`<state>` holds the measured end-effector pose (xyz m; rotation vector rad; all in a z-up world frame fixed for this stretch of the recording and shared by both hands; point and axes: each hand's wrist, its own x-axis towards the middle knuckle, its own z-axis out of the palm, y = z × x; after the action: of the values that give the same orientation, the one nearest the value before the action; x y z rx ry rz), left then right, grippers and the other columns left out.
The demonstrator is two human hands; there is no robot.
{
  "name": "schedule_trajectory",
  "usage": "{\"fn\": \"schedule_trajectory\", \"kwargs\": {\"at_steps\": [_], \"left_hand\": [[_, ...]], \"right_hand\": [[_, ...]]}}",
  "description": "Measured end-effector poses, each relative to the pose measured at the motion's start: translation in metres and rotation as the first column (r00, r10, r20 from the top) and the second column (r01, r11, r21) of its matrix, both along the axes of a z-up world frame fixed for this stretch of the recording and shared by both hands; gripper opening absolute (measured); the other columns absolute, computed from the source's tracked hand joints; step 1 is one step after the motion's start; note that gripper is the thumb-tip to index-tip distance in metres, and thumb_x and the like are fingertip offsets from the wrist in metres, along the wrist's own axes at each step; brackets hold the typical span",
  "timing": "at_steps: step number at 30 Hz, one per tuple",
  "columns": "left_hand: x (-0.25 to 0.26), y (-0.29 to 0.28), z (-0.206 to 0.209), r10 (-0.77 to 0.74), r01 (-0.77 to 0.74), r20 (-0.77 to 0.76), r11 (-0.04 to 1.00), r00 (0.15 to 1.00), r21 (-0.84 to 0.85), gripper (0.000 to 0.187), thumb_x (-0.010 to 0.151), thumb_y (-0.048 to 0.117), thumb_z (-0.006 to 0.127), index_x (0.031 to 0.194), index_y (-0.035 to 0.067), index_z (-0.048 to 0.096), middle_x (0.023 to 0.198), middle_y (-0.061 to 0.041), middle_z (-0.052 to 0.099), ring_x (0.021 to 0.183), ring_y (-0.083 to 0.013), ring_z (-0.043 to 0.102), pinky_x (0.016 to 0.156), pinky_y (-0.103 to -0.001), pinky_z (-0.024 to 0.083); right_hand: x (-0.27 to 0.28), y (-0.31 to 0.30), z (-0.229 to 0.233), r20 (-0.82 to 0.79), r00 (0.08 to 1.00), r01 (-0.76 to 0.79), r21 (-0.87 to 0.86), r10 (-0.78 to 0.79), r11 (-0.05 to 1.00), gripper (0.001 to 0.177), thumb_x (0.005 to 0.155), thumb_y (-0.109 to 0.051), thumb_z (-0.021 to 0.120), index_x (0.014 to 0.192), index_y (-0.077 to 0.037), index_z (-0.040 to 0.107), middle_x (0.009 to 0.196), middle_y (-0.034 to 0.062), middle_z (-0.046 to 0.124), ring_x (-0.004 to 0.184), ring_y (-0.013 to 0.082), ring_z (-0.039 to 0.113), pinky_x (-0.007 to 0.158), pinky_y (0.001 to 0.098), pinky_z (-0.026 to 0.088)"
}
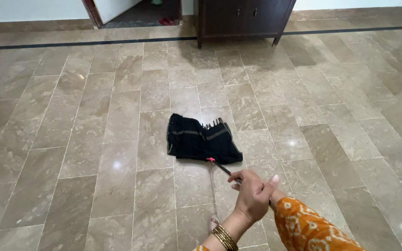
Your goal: The person uses a long-handled tool with a black cloth attached to clean the floor, moving the cloth across the tiles and into the corners of the room.
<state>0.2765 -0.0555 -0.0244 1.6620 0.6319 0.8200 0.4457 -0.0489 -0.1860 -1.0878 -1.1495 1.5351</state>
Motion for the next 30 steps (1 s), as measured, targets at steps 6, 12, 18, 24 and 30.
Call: {"fn": "schedule_trajectory", "kwargs": {"at_steps": [6, 12, 18, 24, 30], "left_hand": [[-0.044, -0.078, 0.012, -0.298, 0.282, 0.077, 0.944, 0.951, 0.173, 0.063, 0.107, 0.050, 0.044, 0.079, 0.001, 0.071, 0.055, -0.010, 0.058, 0.065, -0.0228, 0.060, 0.082, -0.037, 0.045], [-0.032, -0.096, 0.017, -0.179, 0.181, 0.033, 0.941, 0.983, -0.287, 0.063, 0.109, 0.048, 0.049, 0.063, 0.007, 0.060, 0.060, -0.009, 0.056, 0.064, -0.0235, 0.055, 0.071, -0.045, 0.043], [-0.020, -0.100, 0.018, 0.263, -0.201, -0.225, 0.943, 0.938, 0.264, 0.035, 0.090, 0.042, 0.056, 0.089, 0.011, 0.072, 0.101, -0.012, 0.066, 0.108, -0.0283, 0.055, 0.100, -0.059, 0.028], [0.018, -0.074, -0.121, 0.214, -0.239, -0.443, 0.971, 0.870, 0.001, 0.034, 0.094, 0.039, 0.059, 0.111, 0.010, 0.065, 0.118, -0.014, 0.060, 0.110, -0.0324, 0.056, 0.096, -0.055, 0.033], [0.097, -0.119, -0.229, 0.168, -0.208, -0.133, 0.596, 0.977, -0.776, 0.021, 0.094, 0.014, 0.068, 0.111, 0.002, 0.067, 0.108, -0.008, 0.056, 0.088, -0.0284, 0.065, 0.080, -0.041, 0.056]], "right_hand": [[-0.027, -0.088, 0.030, 0.691, 0.718, -0.227, 0.117, 0.085, 0.967, 0.032, 0.095, -0.012, 0.061, 0.123, -0.004, 0.074, 0.133, 0.0122, 0.061, 0.131, 0.0231, 0.055, 0.113, 0.0407, 0.044], [-0.054, -0.120, 0.096, 0.122, 0.990, 0.073, 0.006, -0.073, 0.997, 0.026, 0.099, -0.022, 0.054, 0.110, -0.003, 0.068, 0.110, 0.0117, 0.064, 0.102, 0.0206, 0.061, 0.087, 0.0349, 0.051], [-0.059, -0.125, 0.131, -0.067, 0.847, 0.372, -0.633, -0.527, 0.679, 0.038, 0.101, -0.030, 0.044, 0.096, 0.003, 0.062, 0.084, 0.0144, 0.070, 0.065, 0.0188, 0.066, 0.053, 0.0269, 0.057], [-0.027, -0.148, 0.104, 0.053, 0.957, 0.216, -0.787, -0.285, 0.578, 0.021, 0.103, -0.005, 0.045, 0.102, 0.012, 0.058, 0.081, 0.0154, 0.066, 0.053, 0.0109, 0.056, 0.044, 0.0228, 0.052], [0.023, -0.187, 0.126, 0.089, 0.943, 0.219, -0.891, -0.319, 0.398, 0.013, 0.104, -0.004, 0.044, 0.104, 0.006, 0.053, 0.080, 0.0087, 0.057, 0.052, 0.0077, 0.047, 0.040, 0.0203, 0.040]]}}
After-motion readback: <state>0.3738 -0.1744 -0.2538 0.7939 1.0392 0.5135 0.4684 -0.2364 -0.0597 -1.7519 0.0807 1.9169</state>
